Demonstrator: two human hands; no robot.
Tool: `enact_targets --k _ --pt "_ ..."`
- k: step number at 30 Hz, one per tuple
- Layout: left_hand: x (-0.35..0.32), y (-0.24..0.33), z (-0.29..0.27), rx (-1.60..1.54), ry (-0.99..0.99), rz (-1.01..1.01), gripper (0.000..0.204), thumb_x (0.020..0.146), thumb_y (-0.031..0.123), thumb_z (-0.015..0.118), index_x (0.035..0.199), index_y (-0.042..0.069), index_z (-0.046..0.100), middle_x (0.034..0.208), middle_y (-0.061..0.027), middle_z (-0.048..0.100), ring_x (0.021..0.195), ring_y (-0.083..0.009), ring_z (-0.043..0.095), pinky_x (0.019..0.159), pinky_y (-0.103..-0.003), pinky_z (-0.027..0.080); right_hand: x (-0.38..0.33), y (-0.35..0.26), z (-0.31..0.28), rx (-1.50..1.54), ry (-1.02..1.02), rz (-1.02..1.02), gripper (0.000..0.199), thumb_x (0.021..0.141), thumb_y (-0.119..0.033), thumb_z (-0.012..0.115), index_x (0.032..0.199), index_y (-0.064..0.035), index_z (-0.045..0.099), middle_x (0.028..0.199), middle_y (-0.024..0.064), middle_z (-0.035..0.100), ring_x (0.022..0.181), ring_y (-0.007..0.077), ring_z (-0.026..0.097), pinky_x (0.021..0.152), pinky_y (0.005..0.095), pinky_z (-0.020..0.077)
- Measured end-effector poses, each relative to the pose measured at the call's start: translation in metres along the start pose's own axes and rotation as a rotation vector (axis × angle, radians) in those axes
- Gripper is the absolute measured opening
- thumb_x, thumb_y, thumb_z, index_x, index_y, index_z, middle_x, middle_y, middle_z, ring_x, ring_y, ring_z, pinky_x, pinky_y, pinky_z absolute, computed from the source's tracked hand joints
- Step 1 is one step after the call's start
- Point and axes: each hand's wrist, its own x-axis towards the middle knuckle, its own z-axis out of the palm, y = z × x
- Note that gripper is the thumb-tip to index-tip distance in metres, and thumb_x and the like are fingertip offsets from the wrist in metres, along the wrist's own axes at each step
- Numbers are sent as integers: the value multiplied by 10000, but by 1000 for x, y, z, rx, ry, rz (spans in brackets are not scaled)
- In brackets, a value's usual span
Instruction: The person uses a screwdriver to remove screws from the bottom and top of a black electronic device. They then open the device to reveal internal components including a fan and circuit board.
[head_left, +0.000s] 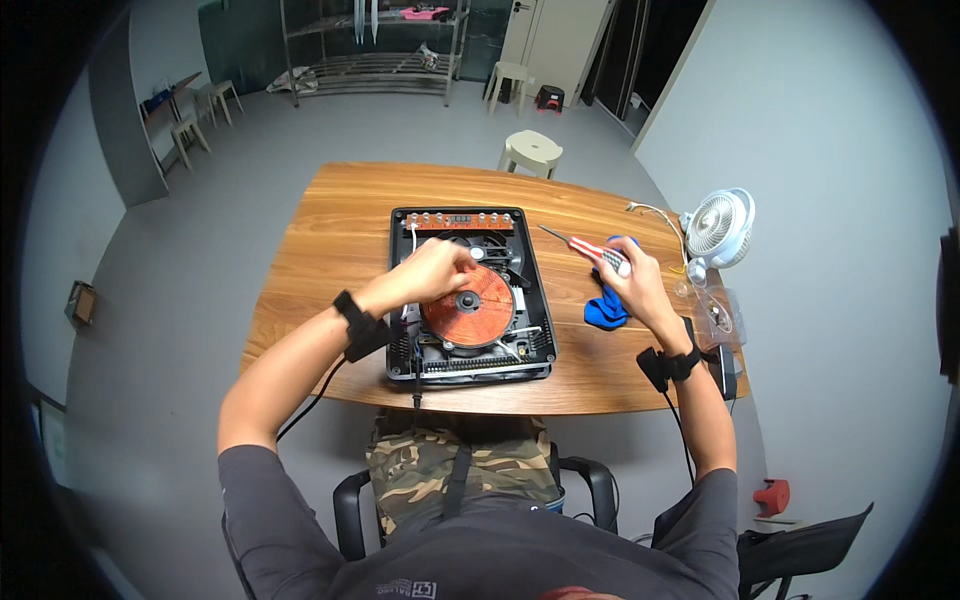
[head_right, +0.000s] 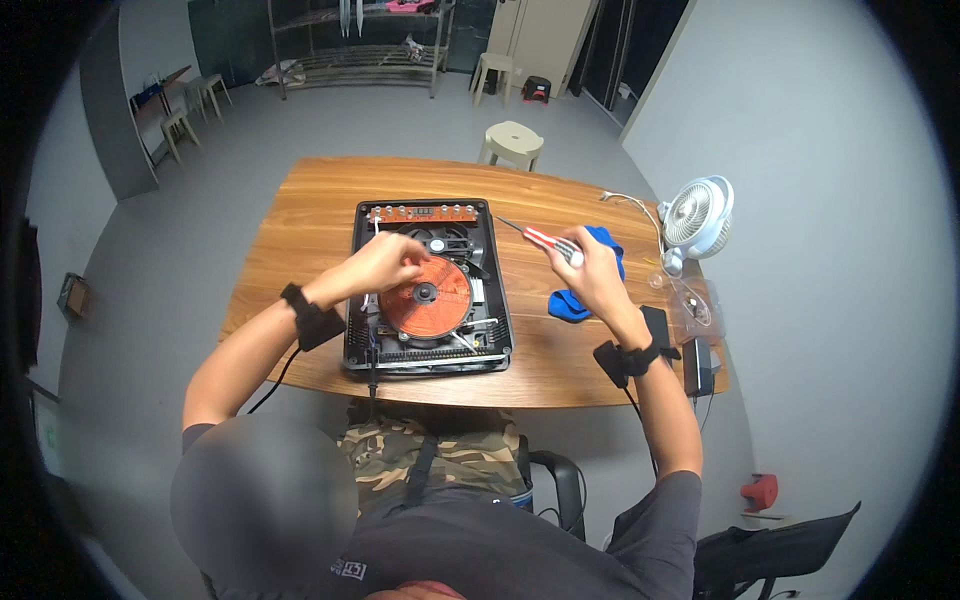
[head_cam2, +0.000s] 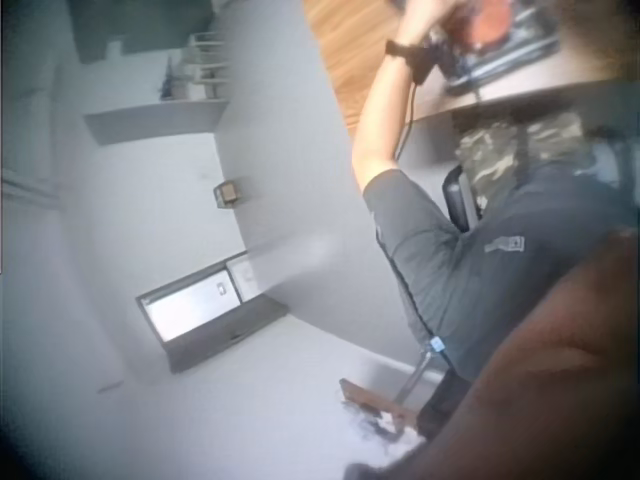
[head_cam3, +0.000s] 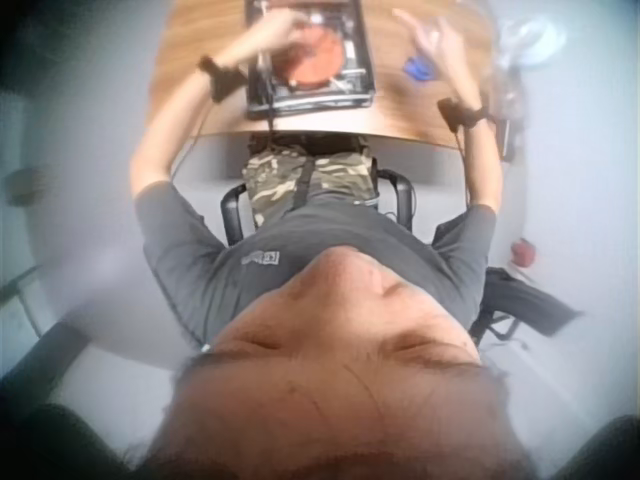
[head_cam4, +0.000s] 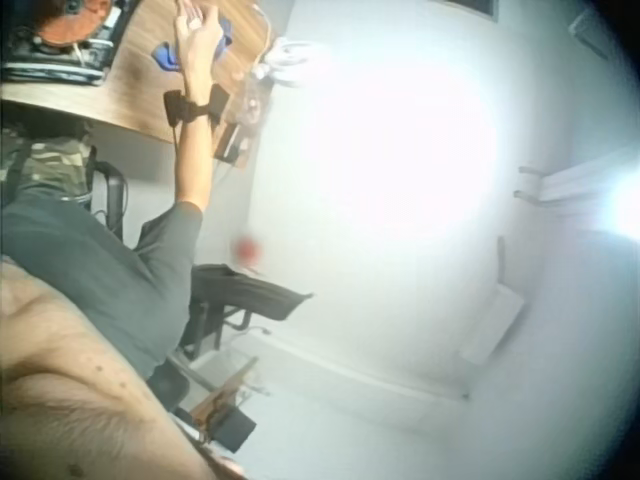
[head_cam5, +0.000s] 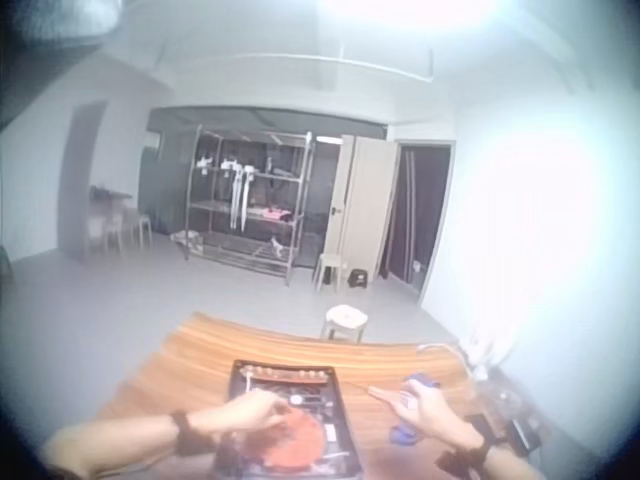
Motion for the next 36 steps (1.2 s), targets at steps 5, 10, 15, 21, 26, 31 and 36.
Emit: enact_targets --k 5,10,15,21,26,31,36 --pt "51 18 16 26 115 246 254 875 92 739 1104 -19 743 995 -210 743 925 -335 736 839 -399 581 46 -43 8 -11 -110 47 331 929 -312 763 925 14 701 778 153 735 724 213 726 667 337 545" --pt "74 18 31 -74 -88 200 222 862 86 748 1059 -16 739 946 -202 739 877 -341 728 798 -417 563 69 -53 36 -17 -146 -62 387 923 -358 746 859 19 690 741 215 711 706 344 729 655 412 558" --pt "77 12 32 -79 -114 166 205 870 113 741 1037 -7 736 916 -208 737 827 -329 721 774 -420 553 77 -55 45 -26 -164 -65 426 916 -393 734 844 25 691 735 232 705 706 391 716 669 441 562" --pt "72 17 29 -88 -101 80 195 897 148 731 1028 4 739 841 -200 731 756 -328 704 751 -412 548 81 -56 49 -55 -196 -60 435 929 -399 716 857 30 695 750 241 708 714 405 712 678 448 566" --pt "74 11 30 -51 -105 78 181 903 146 717 1020 10 741 839 -210 725 764 -343 706 750 -422 549 83 -57 51 -75 -210 -53 435 928 -401 716 871 29 694 757 246 707 713 411 708 674 448 565" --pt "73 8 34 -64 -76 80 203 877 123 710 1051 30 758 849 -218 730 819 -361 726 786 -435 561 84 -54 53 -32 -217 -45 433 931 -399 714 876 30 692 750 245 704 711 407 710 677 444 567" --pt "72 6 34 -38 -64 89 198 878 124 710 1046 33 759 844 -216 729 816 -361 725 783 -436 560 86 -55 54 -76 -223 -58 431 932 -397 714 871 30 693 747 246 704 718 410 715 679 448 569"
